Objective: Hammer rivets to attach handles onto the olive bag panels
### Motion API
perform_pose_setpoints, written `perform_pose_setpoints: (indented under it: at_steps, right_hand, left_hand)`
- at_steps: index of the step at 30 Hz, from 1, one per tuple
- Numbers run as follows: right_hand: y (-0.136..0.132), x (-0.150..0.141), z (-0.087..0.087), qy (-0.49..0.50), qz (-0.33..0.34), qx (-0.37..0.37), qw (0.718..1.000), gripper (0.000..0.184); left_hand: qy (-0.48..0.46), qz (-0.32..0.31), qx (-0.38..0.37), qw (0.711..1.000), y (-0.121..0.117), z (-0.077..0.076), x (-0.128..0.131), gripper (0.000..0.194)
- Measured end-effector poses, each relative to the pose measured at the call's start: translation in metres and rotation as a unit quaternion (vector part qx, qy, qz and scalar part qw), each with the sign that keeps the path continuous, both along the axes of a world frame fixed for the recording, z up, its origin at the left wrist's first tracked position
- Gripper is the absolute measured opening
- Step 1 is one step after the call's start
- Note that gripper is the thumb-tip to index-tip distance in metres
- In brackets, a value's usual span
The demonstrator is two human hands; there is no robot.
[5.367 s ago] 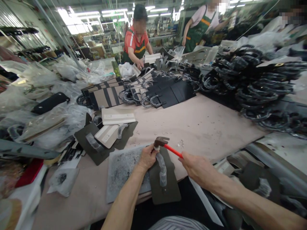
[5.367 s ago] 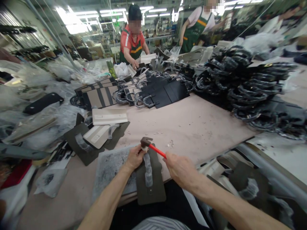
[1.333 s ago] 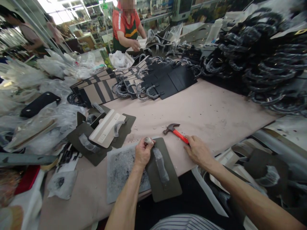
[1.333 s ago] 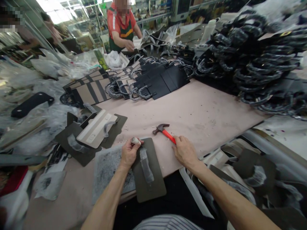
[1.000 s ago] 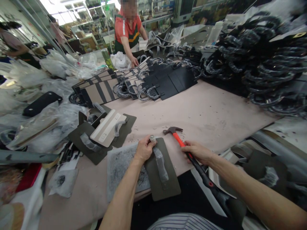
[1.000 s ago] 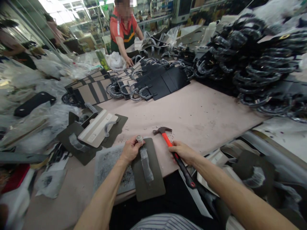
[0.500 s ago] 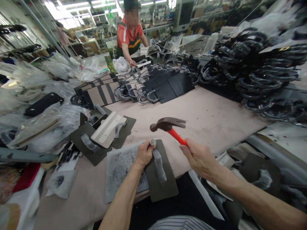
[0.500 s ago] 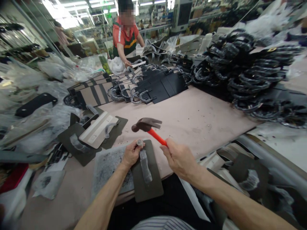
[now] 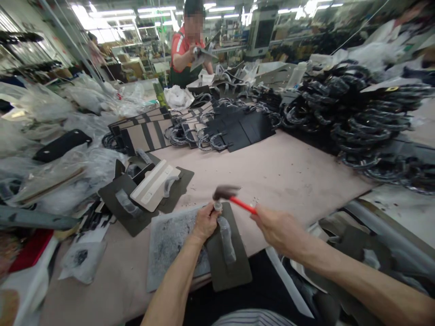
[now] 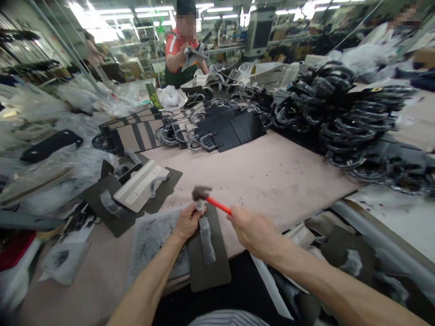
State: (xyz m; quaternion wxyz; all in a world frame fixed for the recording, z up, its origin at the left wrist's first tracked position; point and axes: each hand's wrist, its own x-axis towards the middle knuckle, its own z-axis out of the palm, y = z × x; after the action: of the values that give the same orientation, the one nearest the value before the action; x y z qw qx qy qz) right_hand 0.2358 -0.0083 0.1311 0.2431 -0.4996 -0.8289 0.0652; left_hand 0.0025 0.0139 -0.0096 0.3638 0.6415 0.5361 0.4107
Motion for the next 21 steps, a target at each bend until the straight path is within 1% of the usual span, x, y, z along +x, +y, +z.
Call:
perform_pose_setpoints:
  at_steps: [1,2,3,4,7,8,11,12,13,14,15,16,17,18,19,20,21]
  right_hand:
    - [-0.001,0.003,-0.009,-0.081,0.020,-0.057,0.995,0.027]
    - [-0.001,0.005,-0.016,-0.142,0.024,-0.108,0.984,0.027]
    - [0.000,0.008,-0.020,-0.180,0.014,-0.144,0.973,0.026]
    - [0.001,0.011,-0.023,-0.197,0.004,-0.164,0.967,0.027]
    - [0.008,0.018,-0.034,-0.184,-0.028,-0.207,0.961,0.030]
    - [0.011,0.020,-0.042,-0.169,-0.039,-0.225,0.959,0.031]
    - [0.021,0.022,-0.073,-0.141,-0.071,-0.277,0.948,0.033]
    - [0.023,0.021,-0.082,-0.142,-0.078,-0.274,0.948,0.032]
    - [0.024,0.017,-0.088,-0.143,-0.079,-0.251,0.954,0.029]
    - [0.023,0.012,-0.091,-0.138,-0.070,-0.211,0.965,0.028]
    - [0.021,0.006,-0.090,-0.125,-0.046,-0.159,0.978,0.033]
    - [0.018,-0.002,-0.086,-0.108,0.000,-0.109,0.988,0.042]
    - [0.014,-0.011,-0.080,-0.094,0.067,-0.068,0.991,0.049]
    - [0.009,-0.020,-0.073,-0.089,0.146,-0.044,0.984,0.053]
    - [0.004,-0.029,-0.067,-0.095,0.218,-0.036,0.971,0.051]
    - [-0.001,-0.037,-0.061,-0.112,0.275,-0.038,0.954,0.046]
    - [-0.005,-0.044,-0.058,-0.134,0.310,-0.043,0.940,0.039]
  left_hand:
    - [0.005,-0.002,-0.001,1.000,0.000,0.000,0.000,0.014]
    - [0.006,-0.005,0.001,1.000,0.000,0.000,0.000,0.015]
    - [0.003,-0.007,0.004,1.000,0.000,0.000,0.000,0.016]
    - [-0.002,-0.008,0.008,1.000,-0.001,0.000,0.000,0.018]
    - [-0.020,-0.006,0.012,1.000,-0.001,0.001,0.000,0.018]
    - [-0.027,-0.005,0.011,1.000,-0.002,0.001,0.000,0.017]
    - [-0.045,-0.008,0.008,0.999,-0.003,0.003,0.000,0.015]
    - [-0.050,-0.008,0.008,0.999,-0.003,0.004,0.000,0.015]
    - [-0.055,-0.007,0.007,0.998,-0.003,0.004,0.000,0.014]
    - [-0.061,-0.005,0.006,0.998,-0.003,0.004,0.000,0.014]
    - [-0.066,-0.003,0.004,0.998,-0.003,0.004,0.000,0.014]
    - [-0.070,0.000,0.004,0.998,-0.002,0.004,0.000,0.014]
    - [-0.072,0.003,0.005,0.997,-0.002,0.003,0.000,0.014]
    - [-0.075,0.007,0.004,0.997,-0.002,0.003,0.001,0.014]
    - [-0.081,0.014,0.001,0.997,-0.001,0.002,0.001,0.014]
    - [-0.091,0.025,-0.006,0.995,0.000,0.002,0.001,0.014]
    - [-0.106,0.038,-0.017,0.994,0.001,0.002,0.002,0.012]
